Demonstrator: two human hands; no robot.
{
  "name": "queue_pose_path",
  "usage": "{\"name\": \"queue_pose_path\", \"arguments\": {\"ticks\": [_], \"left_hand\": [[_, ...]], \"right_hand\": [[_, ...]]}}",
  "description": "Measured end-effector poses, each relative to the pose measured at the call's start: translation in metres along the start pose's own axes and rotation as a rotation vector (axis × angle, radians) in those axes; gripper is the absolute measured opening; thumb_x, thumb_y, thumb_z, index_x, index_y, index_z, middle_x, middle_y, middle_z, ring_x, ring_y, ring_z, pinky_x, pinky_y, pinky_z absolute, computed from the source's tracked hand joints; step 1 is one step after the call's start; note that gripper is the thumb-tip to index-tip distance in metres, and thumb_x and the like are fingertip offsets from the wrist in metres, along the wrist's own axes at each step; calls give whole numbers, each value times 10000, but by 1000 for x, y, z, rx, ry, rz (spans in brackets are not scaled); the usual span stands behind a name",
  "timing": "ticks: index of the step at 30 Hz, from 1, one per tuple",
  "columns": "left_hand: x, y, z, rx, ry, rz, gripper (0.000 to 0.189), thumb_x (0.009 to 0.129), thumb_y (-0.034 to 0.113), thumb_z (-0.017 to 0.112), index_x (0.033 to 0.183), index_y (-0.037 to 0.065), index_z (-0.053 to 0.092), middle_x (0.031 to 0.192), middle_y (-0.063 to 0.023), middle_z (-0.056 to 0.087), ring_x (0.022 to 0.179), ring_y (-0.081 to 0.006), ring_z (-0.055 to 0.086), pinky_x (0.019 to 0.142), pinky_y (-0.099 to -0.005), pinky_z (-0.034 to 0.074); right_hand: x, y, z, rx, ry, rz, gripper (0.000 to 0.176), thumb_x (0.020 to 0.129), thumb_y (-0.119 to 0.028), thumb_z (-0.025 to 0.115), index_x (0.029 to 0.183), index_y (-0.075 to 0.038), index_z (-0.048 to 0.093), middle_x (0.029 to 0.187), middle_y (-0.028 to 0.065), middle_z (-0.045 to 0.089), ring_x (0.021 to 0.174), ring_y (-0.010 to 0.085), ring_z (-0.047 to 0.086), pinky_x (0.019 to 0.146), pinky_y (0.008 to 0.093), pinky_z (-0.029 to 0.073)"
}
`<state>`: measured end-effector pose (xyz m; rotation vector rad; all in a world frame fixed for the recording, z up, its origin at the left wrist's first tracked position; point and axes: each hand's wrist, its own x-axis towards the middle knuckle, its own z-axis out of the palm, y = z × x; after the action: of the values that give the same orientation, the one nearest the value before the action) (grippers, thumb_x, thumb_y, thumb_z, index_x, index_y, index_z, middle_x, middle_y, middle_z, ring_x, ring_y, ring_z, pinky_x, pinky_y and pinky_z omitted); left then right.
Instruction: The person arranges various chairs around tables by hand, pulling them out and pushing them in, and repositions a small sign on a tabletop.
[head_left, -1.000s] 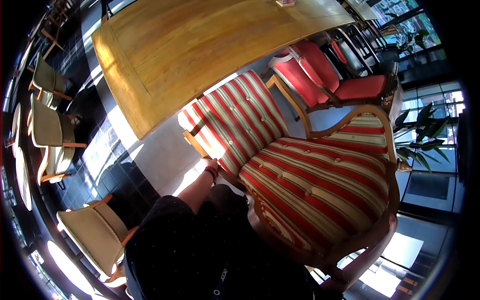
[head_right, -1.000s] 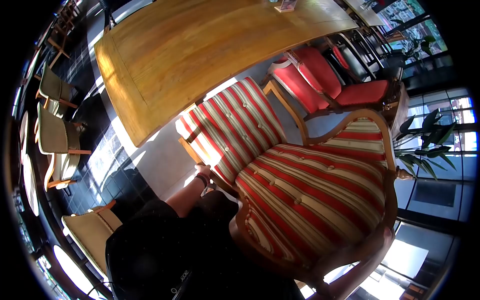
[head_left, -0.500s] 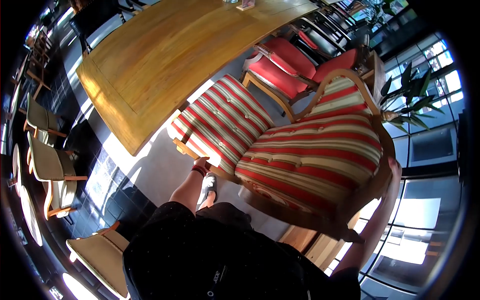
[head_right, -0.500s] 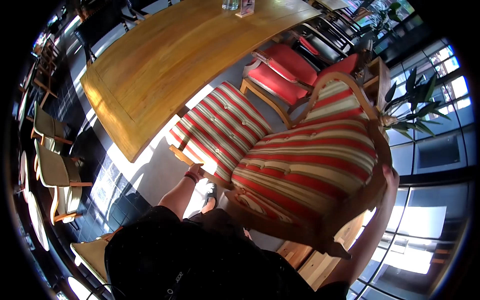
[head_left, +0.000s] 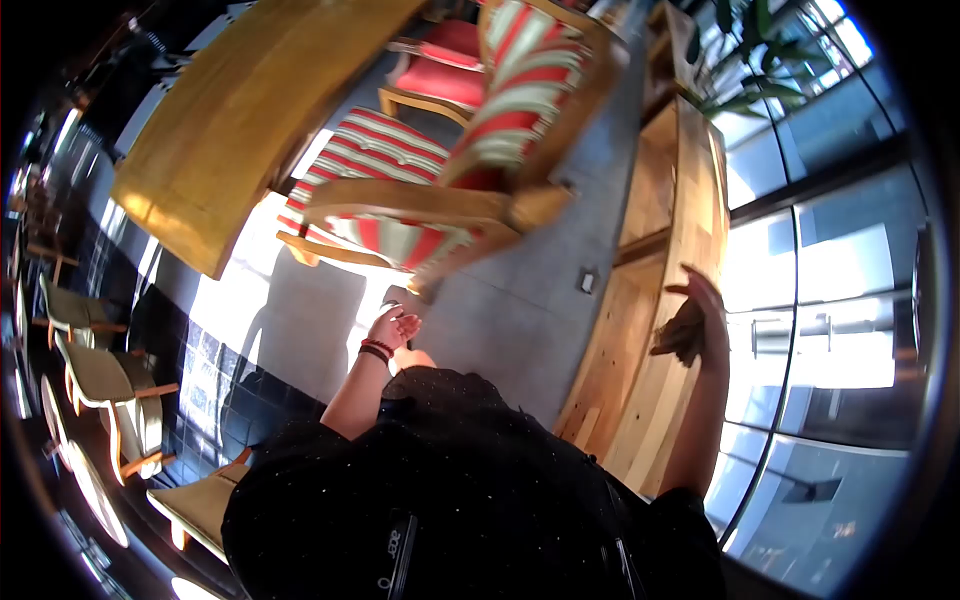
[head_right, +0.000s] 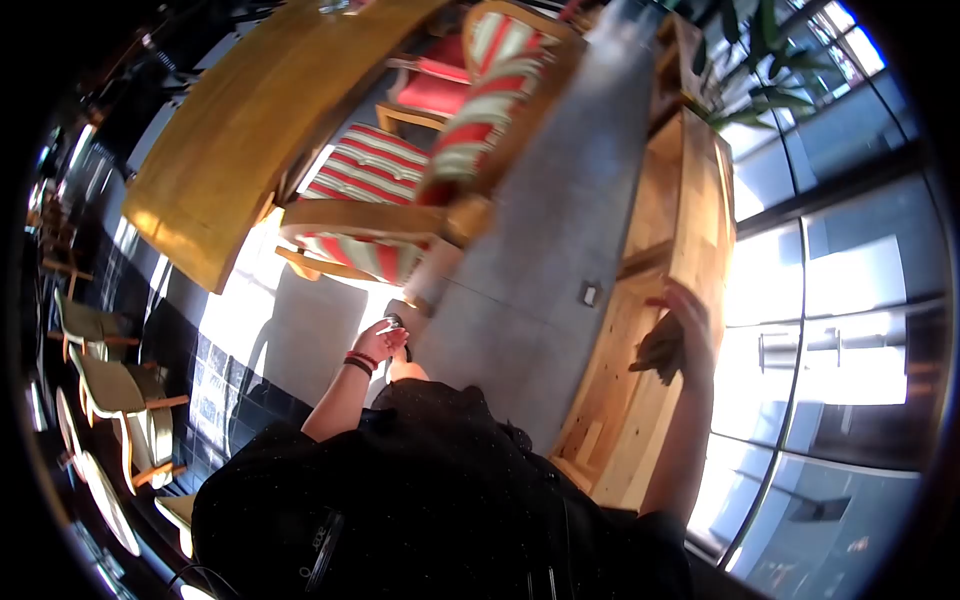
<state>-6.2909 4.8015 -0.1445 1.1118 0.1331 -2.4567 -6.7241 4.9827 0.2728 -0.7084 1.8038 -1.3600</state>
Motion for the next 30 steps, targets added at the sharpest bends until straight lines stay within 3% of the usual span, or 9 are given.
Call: {"name": "queue_pose_path", "arguments": {"ticks": [3, 7, 12, 19, 23, 24, 27, 29, 30], "left_hand": [[-27, -26, 22, -104, 117, 113, 115, 816, 130, 549, 838, 18, 532, 871, -193, 619, 889, -346, 590, 809, -453, 487], [-36, -35, 37, 8, 358, 132, 158, 801, 112, 539, 890, -2, 476, 923, -188, 562, 861, -318, 559, 770, -437, 508], [13, -31, 91, 151, 232, 77, 159, 807, 134, 538, 883, -3, 508, 891, -177, 582, 814, -303, 574, 712, -413, 514], [109, -61, 263, 483, -20, 53, 156, 841, 169, 537, 911, 33, 513, 820, -135, 616, 744, -250, 611, 631, -346, 515], [114, -49, 348, 791, -36, 85, 207, 868, 257, 526, 962, 74, 503, 786, -62, 605, 700, -149, 594, 614, -274, 489], [119, -42, 358, 809, -46, 120, 214, 873, 270, 519, 968, 79, 502, 791, -53, 600, 705, -142, 592, 618, -269, 485], [142, -18, 368, 834, 26, 289, 236, 889, 300, 497, 972, 78, 496, 820, -29, 572, 722, -113, 570, 637, -252, 468], [143, -5, 375, 815, 109, 342, 243, 894, 296, 488, 980, 69, 493, 832, -32, 570, 729, -114, 565, 635, -250, 465], [148, -1, 376, 792, 115, 377, 257, 897, 297, 483, 999, 61, 490, 834, -37, 569, 722, -122, 567, 623, -252, 465]], "right_hand": [[-47, 60, -52, 152, 83, 227, 402, 848, -257, 543, 1146, 10, 501, 890, 161, 598, 730, 181, 595, 614, 254, 478], [-72, 118, -100, 295, 251, 224, 419, 837, -268, 565, 1148, 3, 493, 864, 146, 589, 718, 188, 588, 601, 277, 488], [-40, 164, -114, 687, 370, 237, 379, 801, -220, 623, 1098, -17, 506, 840, 110, 583, 731, 199, 587, 624, 300, 502], [121, 165, -109, 841, 226, 292, 250, 848, -216, 543, 1032, -48, 526, 712, 90, 591, 652, 202, 588, 591, 316, 507], [229, 87, -88, 685, 150, 249, 266, 852, -219, 542, 1041, -32, 528, 734, 88, 593, 684, 190, 589, 626, 299, 498], [265, 87, -93, 721, -6, 186, 276, 862, -207, 531, 1067, -22, 526, 787, 97, 610, 706, 191, 597, 628, 293, 494], [336, 51, -93, 547, 29, 89, 246, 845, -134, 561, 1052, -3, 533, 806, 67, 592, 713, 162, 574, 641, 268, 474], [371, 27, -88, 715, -140, 182, 183, 850, -167, 541, 879, 12, 563, 667, 101, 586, 567, 205, 568, 527, 298, 477], [391, 26, -88, 683, -118, 223, 185, 853, -173, 532, 829, 9, 559, 649, 110, 583, 549, 215, 564, 513, 305, 475]]}}
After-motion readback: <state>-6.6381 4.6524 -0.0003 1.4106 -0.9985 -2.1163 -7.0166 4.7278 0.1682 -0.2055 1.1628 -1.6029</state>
